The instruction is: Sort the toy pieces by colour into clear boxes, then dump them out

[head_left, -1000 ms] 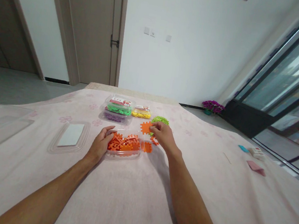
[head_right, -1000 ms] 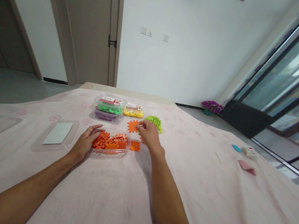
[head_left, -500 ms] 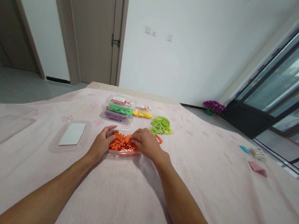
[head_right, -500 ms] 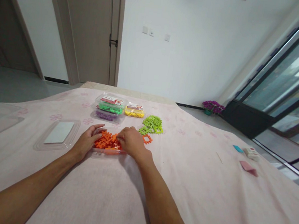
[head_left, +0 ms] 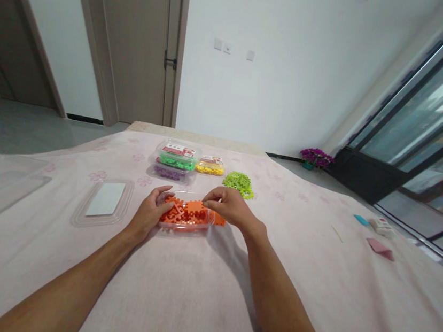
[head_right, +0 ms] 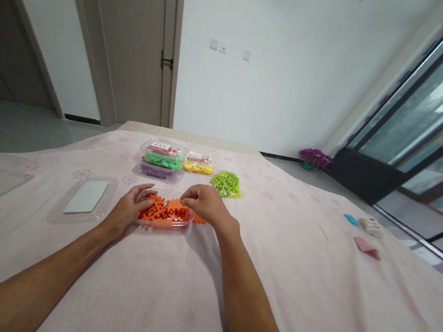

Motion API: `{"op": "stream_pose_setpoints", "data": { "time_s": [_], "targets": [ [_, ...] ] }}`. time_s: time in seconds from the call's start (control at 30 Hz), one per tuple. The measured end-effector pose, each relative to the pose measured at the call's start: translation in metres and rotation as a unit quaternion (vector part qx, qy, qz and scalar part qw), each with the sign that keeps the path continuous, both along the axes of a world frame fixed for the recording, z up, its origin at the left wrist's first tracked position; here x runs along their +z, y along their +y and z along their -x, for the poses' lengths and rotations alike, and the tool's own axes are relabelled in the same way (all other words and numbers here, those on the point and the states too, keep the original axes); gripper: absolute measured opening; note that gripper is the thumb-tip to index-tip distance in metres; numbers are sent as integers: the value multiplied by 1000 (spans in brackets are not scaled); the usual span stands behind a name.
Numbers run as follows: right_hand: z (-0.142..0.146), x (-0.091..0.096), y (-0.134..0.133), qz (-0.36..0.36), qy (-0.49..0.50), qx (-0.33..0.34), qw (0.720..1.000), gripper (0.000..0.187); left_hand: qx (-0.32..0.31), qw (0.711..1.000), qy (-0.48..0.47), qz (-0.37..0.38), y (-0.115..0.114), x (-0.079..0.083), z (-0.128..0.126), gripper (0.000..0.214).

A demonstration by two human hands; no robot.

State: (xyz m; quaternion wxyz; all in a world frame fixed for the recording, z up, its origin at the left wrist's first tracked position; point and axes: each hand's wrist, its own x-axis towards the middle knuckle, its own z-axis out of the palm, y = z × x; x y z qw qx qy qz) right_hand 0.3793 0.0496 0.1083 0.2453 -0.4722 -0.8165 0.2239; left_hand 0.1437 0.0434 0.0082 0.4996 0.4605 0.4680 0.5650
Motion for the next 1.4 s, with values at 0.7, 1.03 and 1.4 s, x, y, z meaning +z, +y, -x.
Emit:
{"op": "stream_pose_setpoints", "data": {
  "time_s": [0.7,1.03,1.4],
  "targets": [
    [26,-10,-14,-53,-230,29,971,20,5,1000,17,-9,8,-7,2,57],
    [26,-10,-13,-79,-171,11,982,12,7,1000,8,-4,5,-2,0,58],
    [26,-13,-8,-67,-135,-22,988,6,7,1000,13,-13,7,-6,2,56]
  ]
}}
